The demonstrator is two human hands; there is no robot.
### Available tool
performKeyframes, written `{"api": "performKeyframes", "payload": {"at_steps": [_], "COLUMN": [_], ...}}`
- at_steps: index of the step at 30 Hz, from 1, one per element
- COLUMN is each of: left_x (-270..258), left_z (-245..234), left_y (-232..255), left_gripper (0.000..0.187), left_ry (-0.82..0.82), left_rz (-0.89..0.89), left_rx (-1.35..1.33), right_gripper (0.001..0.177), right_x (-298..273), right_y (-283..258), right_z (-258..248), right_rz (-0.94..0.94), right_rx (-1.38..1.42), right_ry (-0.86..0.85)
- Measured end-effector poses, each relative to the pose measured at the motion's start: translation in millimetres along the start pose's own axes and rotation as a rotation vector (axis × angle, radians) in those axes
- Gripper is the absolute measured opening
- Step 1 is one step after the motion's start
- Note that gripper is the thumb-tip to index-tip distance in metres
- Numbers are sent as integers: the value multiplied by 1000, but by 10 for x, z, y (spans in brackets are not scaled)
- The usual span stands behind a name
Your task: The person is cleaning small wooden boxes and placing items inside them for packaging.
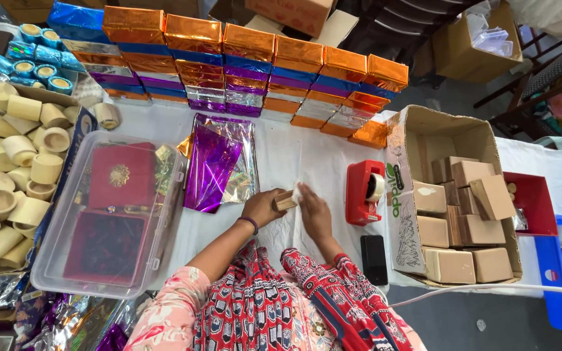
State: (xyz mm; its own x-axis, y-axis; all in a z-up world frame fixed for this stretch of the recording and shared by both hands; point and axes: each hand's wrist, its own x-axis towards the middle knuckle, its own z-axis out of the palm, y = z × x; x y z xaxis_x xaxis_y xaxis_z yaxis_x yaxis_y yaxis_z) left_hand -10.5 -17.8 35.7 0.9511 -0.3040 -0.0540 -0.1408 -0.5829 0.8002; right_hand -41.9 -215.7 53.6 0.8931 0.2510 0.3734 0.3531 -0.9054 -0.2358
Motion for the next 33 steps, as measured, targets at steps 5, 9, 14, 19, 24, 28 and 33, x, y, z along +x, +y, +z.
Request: {"api": "performKeyframes", "payload": {"at_steps": [5,9,14,19,24,28,33], "left_x": [-76,84,1,-130,-193,-237,-212], "left_z": [-201,160,128,244,258,101,188], "left_y": [441,282,151,-186,-422,-239,-334], "left_gripper": [57,38,52,59,49,58,54], "left_ry": [31,-47,238,344,-1,96,15], "left_rz": [14,-80,197,222,-139,-17,-100], "left_rx": [106,250,-166,-149,27,-53,39], "right_gripper": [40,37,37,36,54,58,58], "right_x": [84,64,-20,-123,-230,-298,-344], "right_y": [6,-47,343,228,-434,-88,-265], "right_z": [-71,-41,219,381,373,365,298], "right_rz": [332,378,526,527,-32,-149,-166], "right_rx": [560,483,1056,900,32,-112,-146], "right_ry": [-95,-158,84,199,-219,-107,-70]}}
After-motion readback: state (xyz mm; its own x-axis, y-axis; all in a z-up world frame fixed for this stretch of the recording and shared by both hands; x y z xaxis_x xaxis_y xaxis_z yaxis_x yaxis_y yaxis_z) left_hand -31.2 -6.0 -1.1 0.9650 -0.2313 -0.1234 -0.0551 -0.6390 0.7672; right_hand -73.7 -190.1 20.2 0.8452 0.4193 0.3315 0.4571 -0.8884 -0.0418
